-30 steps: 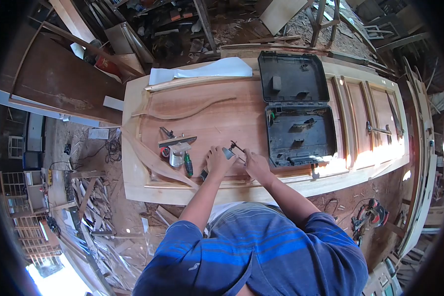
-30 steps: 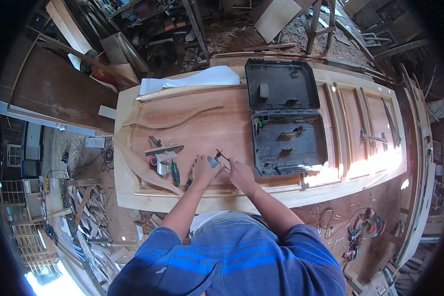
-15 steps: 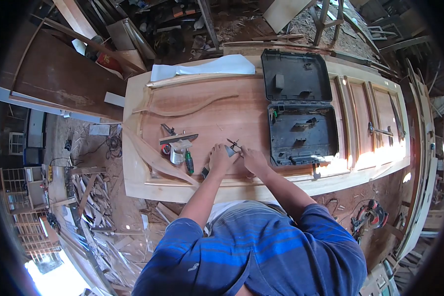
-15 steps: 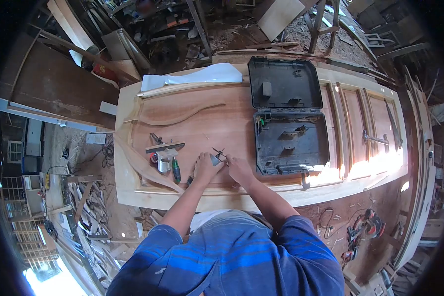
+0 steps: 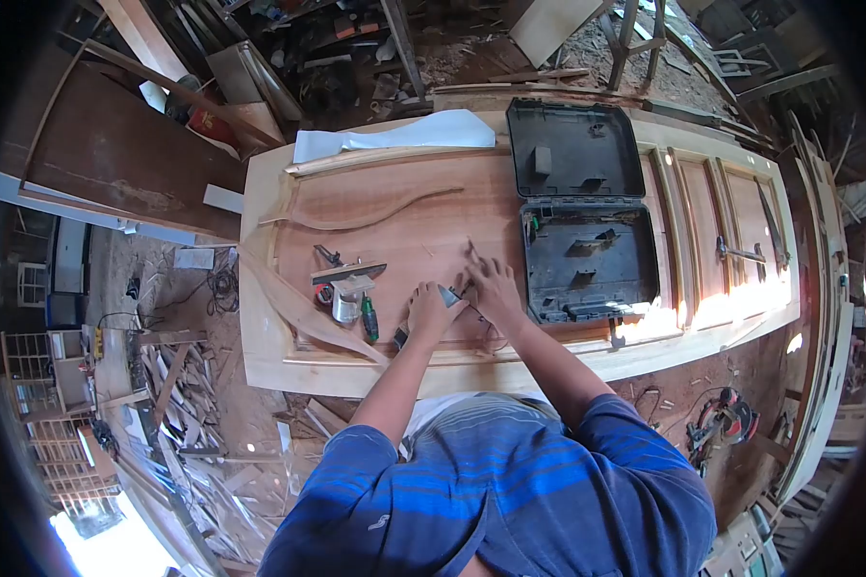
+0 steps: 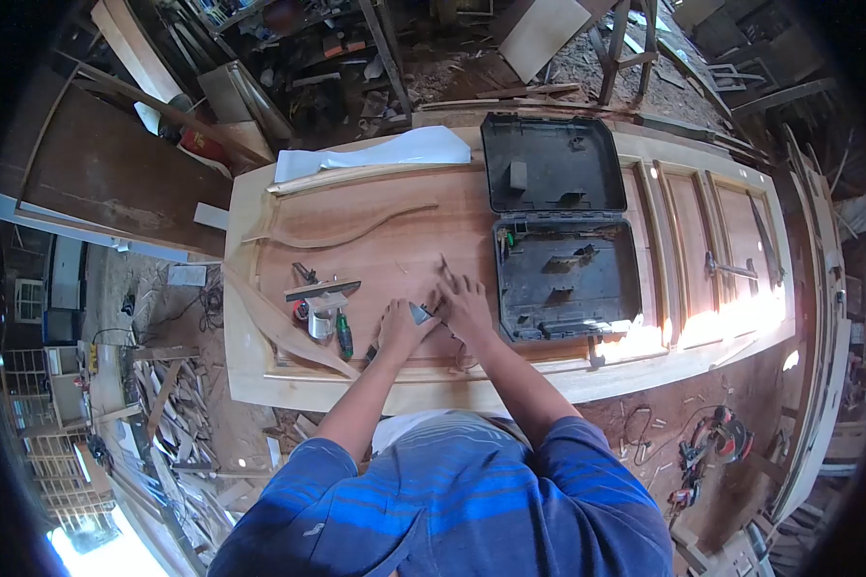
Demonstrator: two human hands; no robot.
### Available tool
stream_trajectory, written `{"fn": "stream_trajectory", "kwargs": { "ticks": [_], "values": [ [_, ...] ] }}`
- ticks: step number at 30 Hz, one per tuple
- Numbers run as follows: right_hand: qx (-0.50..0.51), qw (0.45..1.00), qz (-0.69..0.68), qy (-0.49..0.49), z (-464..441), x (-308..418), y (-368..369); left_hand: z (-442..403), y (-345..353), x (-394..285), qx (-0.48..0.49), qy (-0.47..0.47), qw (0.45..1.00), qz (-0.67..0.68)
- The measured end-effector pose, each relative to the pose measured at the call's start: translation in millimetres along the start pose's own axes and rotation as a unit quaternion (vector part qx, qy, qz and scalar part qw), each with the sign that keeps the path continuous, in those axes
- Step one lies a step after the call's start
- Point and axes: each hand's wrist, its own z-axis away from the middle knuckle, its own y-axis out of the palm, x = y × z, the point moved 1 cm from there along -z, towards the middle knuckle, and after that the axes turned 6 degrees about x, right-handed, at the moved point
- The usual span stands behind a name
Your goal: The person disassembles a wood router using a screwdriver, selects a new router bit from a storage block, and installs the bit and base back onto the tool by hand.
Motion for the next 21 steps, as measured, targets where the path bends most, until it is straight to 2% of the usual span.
{"fn": "stream_trajectory", "kwargs": {
  "ticks": [3,6,7,9,12,13,15,18,21],
  "values": [
    [-0.062,0.994,0.060,-0.074,-4.0,4.2,-3.1,1.5,0.0,-0.3,0.000,0.002,1.000,0.008],
    [-0.056,0.997,0.032,-0.048,-4.0,10.3,-22.1,1.7,-0.4,-0.9,-0.004,0.000,1.000,-0.006],
    [-0.016,0.998,-0.061,0.014,-4.6,6.5,-17.8,4.1,-1.3,-1.1,-0.040,0.034,0.999,0.008],
    [0.062,0.959,-0.243,0.133,-8.5,1.9,-18.4,5.5,-6.3,-3.1,-0.113,0.103,0.988,0.037],
    [-0.001,0.940,-0.340,0.034,7.1,1.7,-42.2,1.0,-16.3,-5.5,-0.161,0.215,0.933,0.239],
    [0.022,0.936,-0.349,0.042,15.1,6.9,-55.8,3.2,-16.6,-7.8,-0.105,0.175,0.909,0.364],
    [0.063,0.927,-0.366,0.054,21.2,18.5,-88.6,2.7,-22.6,-15.6,0.008,0.088,0.805,0.587],
    [0.019,0.919,-0.393,0.002,31.8,30.6,-114.3,9.8,-40.0,-20.0,0.121,0.060,0.768,0.626],
    [0.010,0.897,-0.442,0.006,38.7,48.5,-136.5,25.7,-55.8,-34.8,0.172,0.099,0.695,0.691]
  ]
}}
